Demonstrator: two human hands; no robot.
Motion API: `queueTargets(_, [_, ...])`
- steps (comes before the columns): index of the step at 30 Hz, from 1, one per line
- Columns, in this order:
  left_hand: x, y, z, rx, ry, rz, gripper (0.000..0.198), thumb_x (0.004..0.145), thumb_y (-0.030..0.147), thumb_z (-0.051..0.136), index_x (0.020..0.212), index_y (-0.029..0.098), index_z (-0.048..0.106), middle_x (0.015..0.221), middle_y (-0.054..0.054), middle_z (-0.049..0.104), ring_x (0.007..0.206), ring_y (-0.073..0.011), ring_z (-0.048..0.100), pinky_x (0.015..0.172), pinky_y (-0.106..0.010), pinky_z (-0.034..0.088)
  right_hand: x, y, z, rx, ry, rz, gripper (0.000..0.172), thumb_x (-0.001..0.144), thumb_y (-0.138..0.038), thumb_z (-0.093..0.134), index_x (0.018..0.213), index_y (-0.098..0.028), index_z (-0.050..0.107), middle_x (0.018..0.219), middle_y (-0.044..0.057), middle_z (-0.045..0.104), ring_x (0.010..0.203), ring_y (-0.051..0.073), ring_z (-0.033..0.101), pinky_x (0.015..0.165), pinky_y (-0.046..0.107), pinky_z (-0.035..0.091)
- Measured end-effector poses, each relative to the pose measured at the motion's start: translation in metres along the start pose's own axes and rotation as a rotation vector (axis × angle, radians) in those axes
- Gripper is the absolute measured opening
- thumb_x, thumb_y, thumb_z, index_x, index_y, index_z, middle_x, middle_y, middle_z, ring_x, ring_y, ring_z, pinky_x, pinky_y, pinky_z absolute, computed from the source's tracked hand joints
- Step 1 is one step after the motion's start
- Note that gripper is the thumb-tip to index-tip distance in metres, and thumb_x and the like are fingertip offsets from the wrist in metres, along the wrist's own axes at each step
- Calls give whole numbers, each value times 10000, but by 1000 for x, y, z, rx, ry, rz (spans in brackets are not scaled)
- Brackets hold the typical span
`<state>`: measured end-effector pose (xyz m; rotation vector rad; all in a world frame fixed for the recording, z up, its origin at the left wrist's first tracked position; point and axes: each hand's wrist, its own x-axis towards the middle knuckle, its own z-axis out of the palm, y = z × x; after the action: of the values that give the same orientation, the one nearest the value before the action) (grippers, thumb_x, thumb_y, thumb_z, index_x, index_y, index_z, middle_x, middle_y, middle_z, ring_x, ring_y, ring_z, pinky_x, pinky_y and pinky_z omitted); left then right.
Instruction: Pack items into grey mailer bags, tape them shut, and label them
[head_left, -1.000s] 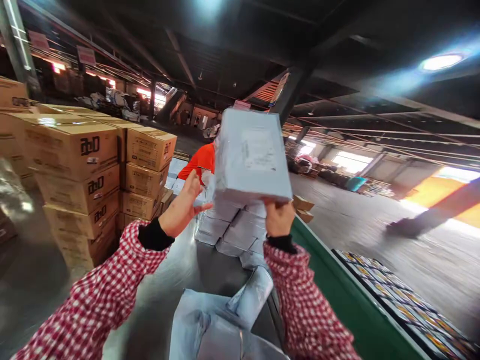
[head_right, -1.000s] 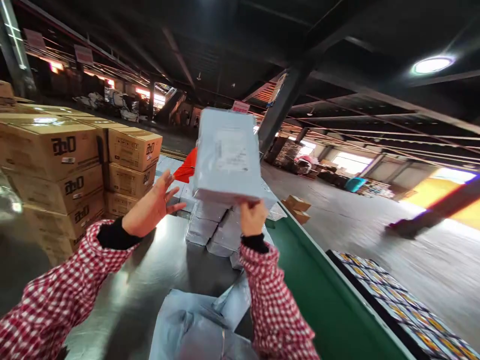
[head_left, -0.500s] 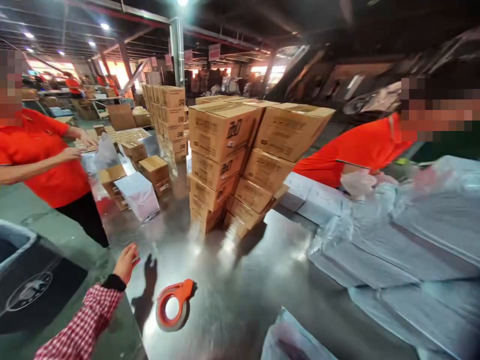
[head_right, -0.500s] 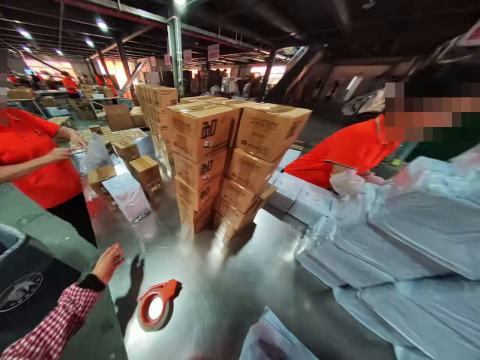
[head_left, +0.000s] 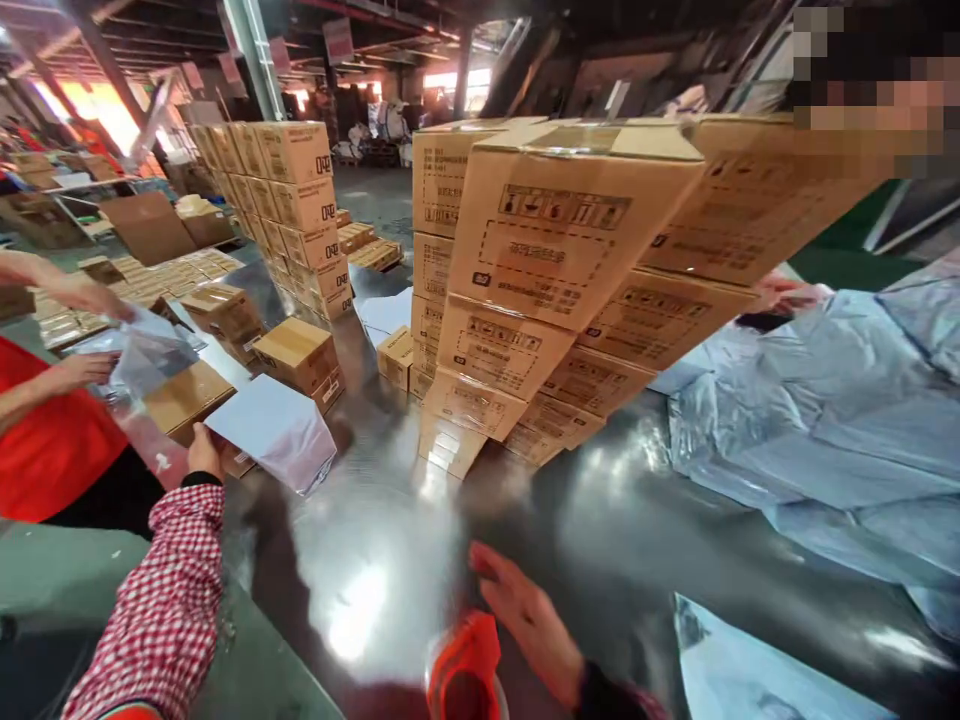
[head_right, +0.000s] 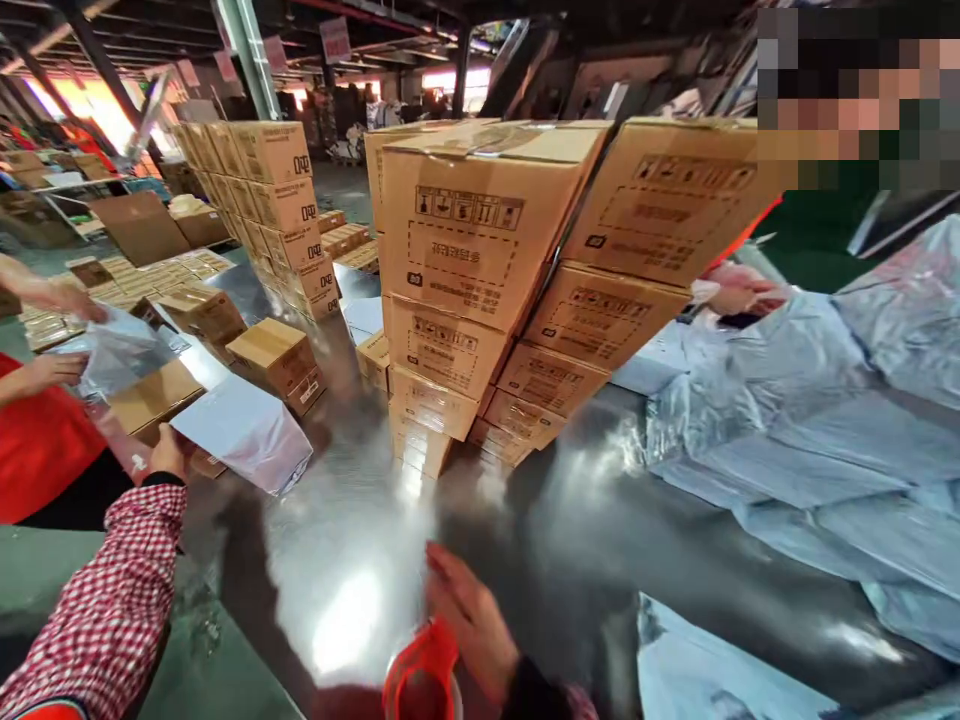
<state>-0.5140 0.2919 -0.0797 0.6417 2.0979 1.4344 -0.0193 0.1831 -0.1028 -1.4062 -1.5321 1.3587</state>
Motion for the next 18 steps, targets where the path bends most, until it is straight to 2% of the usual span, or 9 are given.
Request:
queueTargets(2, [5, -11, -2, -6, -19, -79, 663, 993, 567, 154, 1322, 92, 480, 1220, -141, 645, 1171, -254, 599, 922, -346, 531, 35, -13, 72, 149, -123, -53, 654, 873, -657, 513, 1367, -232, 575, 1370, 139, 613, 1236, 293, 606, 1019, 459, 514])
queueTargets(3, [3, -18, -3, -13, -65, -139, 676, 972, 612, 209, 1300, 99, 505, 1174, -135, 668, 1130, -267, 621, 893, -349, 542, 56, -23, 100, 206, -151, -70, 663, 899, -641, 488, 1427, -240, 504, 1458, 126, 532, 1282, 275, 568, 1041, 451, 494])
queueTargets(5, [-8, -33, 0, -68, -237, -262, 673, 925, 677, 316, 1278, 152, 544, 1170, -115, 682, 1085, -281, 640, 835, -356, 558, 103, -41, 139, 245, -128, -65, 655, 943, -602, 446, 1493, -250, 396, 1562, 102, 391, 1383, 241, 460, 1104, 429, 428])
queueTargets(7, [-23, -46, 8, -146, -411, -348, 646, 913, 694, 329, 1292, 219, 549, 1310, -96, 627, 1122, -278, 623, 794, -349, 563, 146, -54, 157, 215, -83, -14, 640, 987, -572, 358, 1514, -209, 348, 1585, 118, 341, 1424, 237, 396, 1091, 420, 430])
queueTargets(10, [-45, -52, 27, -237, -531, -381, 678, 904, 731, 259, 1351, 285, 506, 1441, -66, 538, 1177, -267, 600, 769, -347, 566, 178, -56, 160, 160, -51, 27, 609, 1029, -509, 244, 1476, -126, 400, 1503, 147, 457, 1389, 249, 439, 1021, 399, 478])
queueTargets(11, [-51, -50, 34, -254, -572, -389, 696, 893, 748, 259, 1361, 292, 501, 1413, -67, 566, 1163, -265, 611, 765, -349, 566, 177, -54, 157, 143, -47, 23, 577, 1034, -480, 251, 1446, -125, 444, 1467, 137, 498, 1369, 247, 461, 1009, 390, 485])
queueTargets(13, [-60, -43, 45, -253, -669, -405, 700, 869, 756, 342, 1335, 271, 538, 1258, -72, 675, 1086, -261, 653, 753, -342, 566, 153, -44, 148, 117, -36, 11, 482, 1026, -426, 326, 1391, -173, 514, 1438, 101, 533, 1341, 236, 486, 993, 369, 497])
queueTargets(15, [-69, -33, 54, -168, -761, -401, 632, 849, 695, 495, 1237, 211, 617, 1029, -53, 754, 968, -246, 691, 749, -314, 560, 106, -28, 138, 73, -58, 5, 439, 993, -367, 416, 1395, -218, 510, 1438, 80, 536, 1296, 228, 524, 964, 352, 520])
queueTargets(18, [-83, -19, 69, 66, -924, -319, 533, 793, 597, 656, 1024, 118, 697, 704, -3, 734, 733, -216, 699, 711, -309, 557, 16, 4, 129, -207, -6, 106, 554, 911, -257, 513, 1457, -202, 434, 1422, 118, 543, 1224, 251, 576, 981, 384, 513])
